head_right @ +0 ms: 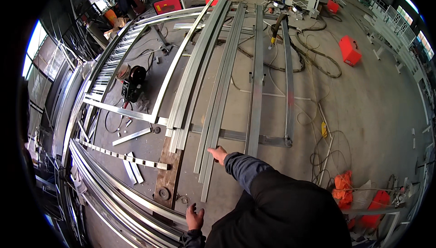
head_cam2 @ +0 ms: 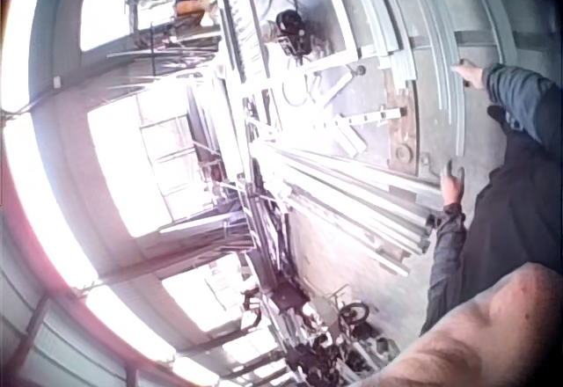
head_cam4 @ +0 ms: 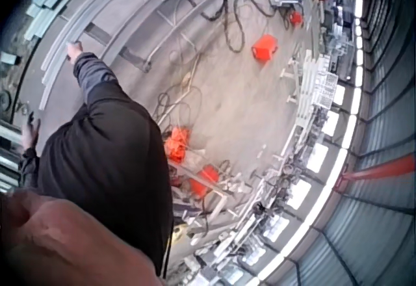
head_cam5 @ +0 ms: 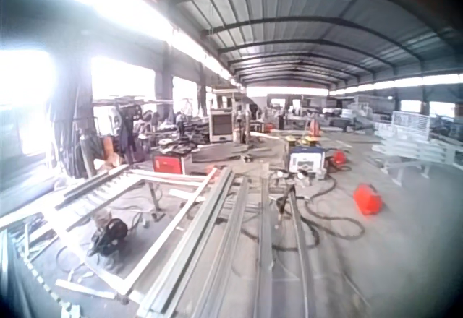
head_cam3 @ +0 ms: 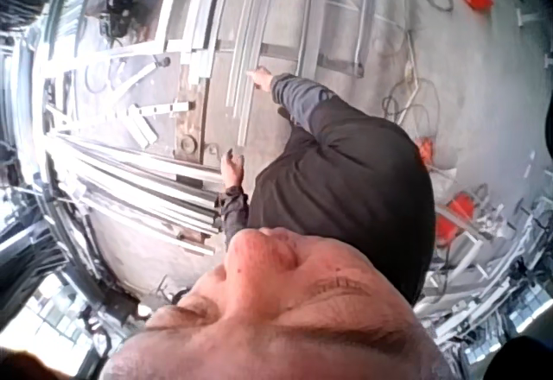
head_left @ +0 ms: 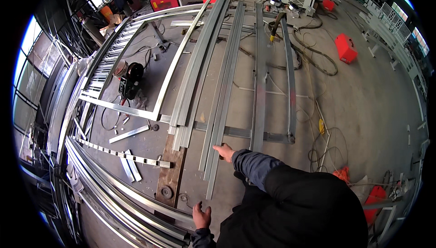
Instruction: The person welds metal frame components using a handheld welding torch, then positions additional metal bars onto the frame and continues welding the joints. The person handles metal bars and a welding torch throughout the process.
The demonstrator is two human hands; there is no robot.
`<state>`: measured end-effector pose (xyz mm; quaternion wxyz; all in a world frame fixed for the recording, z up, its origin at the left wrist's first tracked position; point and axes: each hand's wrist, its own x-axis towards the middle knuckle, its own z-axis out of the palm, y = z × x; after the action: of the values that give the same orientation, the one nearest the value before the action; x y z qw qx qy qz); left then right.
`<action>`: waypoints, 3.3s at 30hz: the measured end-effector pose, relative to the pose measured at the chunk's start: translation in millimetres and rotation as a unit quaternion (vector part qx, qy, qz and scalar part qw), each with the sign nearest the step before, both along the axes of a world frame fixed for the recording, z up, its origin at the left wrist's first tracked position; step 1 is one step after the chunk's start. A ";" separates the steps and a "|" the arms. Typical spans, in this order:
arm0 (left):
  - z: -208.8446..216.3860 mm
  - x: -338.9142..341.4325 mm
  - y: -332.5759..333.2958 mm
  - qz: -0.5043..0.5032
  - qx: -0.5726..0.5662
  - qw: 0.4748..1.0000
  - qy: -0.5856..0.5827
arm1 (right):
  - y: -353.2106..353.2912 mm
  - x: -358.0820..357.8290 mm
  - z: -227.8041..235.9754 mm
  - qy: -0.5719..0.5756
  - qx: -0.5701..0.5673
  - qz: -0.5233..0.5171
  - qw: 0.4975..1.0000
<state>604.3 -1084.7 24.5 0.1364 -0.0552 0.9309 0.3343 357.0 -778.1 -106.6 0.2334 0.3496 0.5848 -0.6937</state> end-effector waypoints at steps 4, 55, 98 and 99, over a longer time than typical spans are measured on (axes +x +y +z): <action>-48.3 -58.5 33.7 -0.085 -0.045 0.995 -0.014 | 23.0 -20.2 -41.4 0.014 -0.070 0.004 0.997; 105.1 -225.5 181.7 -0.215 0.090 0.958 -0.164 | 180.6 -219.9 147.8 0.152 0.076 -0.148 0.974; 44.9 -48.1 232.0 -0.350 0.046 0.933 -0.074 | 199.8 51.6 130.5 0.072 0.386 0.054 0.918; 55.1 -46.7 235.1 -0.366 0.032 0.927 -0.077 | 208.3 51.1 121.6 0.055 0.404 0.075 0.910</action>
<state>557.6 -849.6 79.6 0.3225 0.2677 0.8620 0.2852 408.0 -569.8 15.1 0.0910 0.3308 0.8516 -0.3963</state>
